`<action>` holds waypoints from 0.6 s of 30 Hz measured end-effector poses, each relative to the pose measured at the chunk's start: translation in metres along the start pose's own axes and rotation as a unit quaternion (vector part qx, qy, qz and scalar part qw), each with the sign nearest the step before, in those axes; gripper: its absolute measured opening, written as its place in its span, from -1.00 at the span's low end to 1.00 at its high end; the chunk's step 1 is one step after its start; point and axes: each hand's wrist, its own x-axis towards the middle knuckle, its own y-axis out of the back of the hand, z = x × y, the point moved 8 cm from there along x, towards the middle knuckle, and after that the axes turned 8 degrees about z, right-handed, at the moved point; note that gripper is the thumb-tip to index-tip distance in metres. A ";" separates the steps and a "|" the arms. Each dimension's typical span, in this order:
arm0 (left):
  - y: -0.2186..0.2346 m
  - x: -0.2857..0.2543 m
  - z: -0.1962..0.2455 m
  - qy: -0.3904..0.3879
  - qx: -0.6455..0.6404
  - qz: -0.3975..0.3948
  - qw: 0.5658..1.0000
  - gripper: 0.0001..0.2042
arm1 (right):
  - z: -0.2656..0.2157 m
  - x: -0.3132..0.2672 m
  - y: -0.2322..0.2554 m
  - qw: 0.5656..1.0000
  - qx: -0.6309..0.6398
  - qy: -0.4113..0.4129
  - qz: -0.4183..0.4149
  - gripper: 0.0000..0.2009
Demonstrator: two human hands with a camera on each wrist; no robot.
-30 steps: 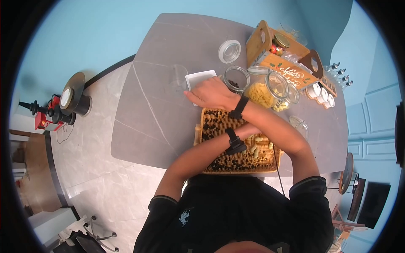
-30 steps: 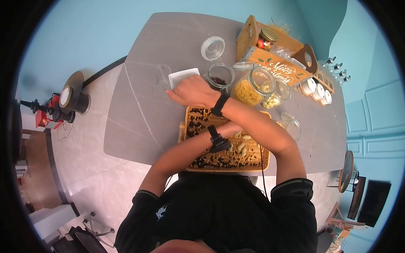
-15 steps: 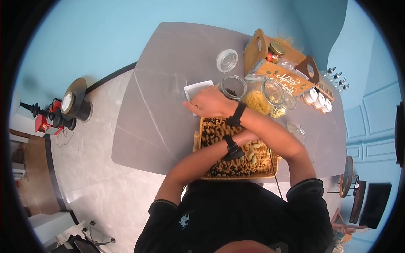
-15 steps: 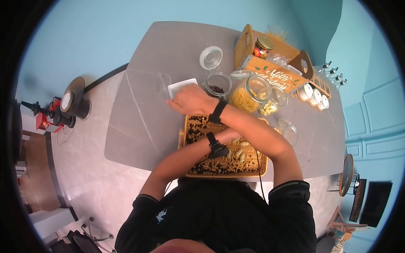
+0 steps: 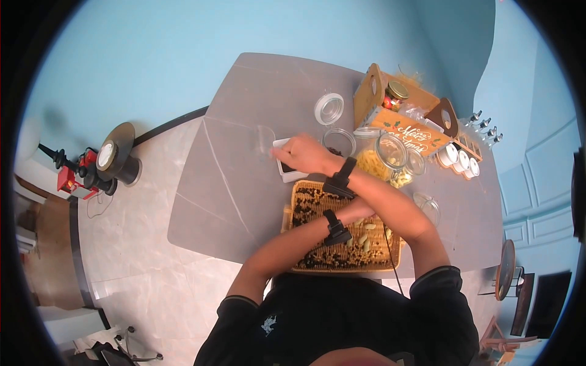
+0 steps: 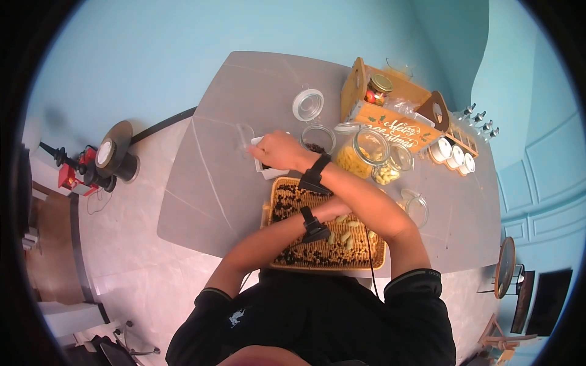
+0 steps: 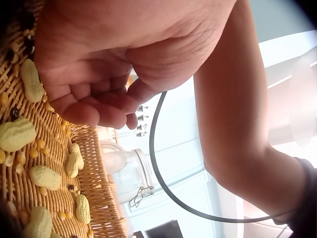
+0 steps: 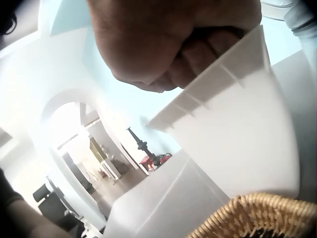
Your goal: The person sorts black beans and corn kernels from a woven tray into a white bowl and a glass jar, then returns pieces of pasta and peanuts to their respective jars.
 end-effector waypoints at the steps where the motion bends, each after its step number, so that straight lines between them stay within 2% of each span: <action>1: 0.001 0.002 -0.004 0.017 0.017 -0.009 1.000 -0.60 | 0.004 0.003 0.007 0.998 0.044 -0.031 0.021 -0.39; 3: 0.006 0.011 -0.023 0.012 0.036 -0.017 0.999 -0.63 | 0.011 0.003 0.024 0.984 0.135 -0.099 0.060 -0.35; 6: 0.022 0.024 -0.072 0.002 -0.006 -0.042 0.999 -0.69 | -0.018 -0.021 0.074 0.968 0.193 -0.113 0.117 -0.36; 7: 0.027 -0.004 -0.036 -0.097 -0.009 -0.008 0.995 -0.76 | -0.025 -0.032 0.087 0.962 0.214 -0.111 0.131 -0.37; 8: 0.032 -0.005 -0.035 -0.149 -0.044 0.063 0.986 -0.84 | -0.028 -0.049 0.095 0.954 0.236 -0.117 0.147 -0.39; 9: 0.030 -0.006 -0.026 -0.166 -0.052 0.065 0.983 -0.86 | -0.028 -0.073 0.101 0.944 0.257 -0.129 0.161 -0.40; 11: 0.022 -0.006 0.010 -0.172 -0.058 0.035 0.983 -0.85 | -0.034 -0.118 0.124 0.951 0.206 -0.124 0.194 -0.39; 12: 0.019 -0.005 0.023 -0.167 -0.063 0.029 0.983 -0.83 | -0.033 -0.142 0.131 0.954 0.179 -0.121 0.208 -0.38; 14: 0.016 -0.004 0.038 -0.130 -0.048 0.045 0.989 -0.75 | -0.014 -0.192 0.132 0.927 0.239 -0.147 0.250 -0.41; 16: 0.021 -0.006 0.023 0.014 0.027 0.093 0.995 -0.64 | 0.007 -0.244 0.126 0.879 0.298 -0.192 0.320 -0.40; 18: 0.024 0.001 -0.001 0.023 0.022 0.098 0.995 -0.60 | 0.034 -0.290 0.115 0.834 0.352 -0.224 0.361 -0.41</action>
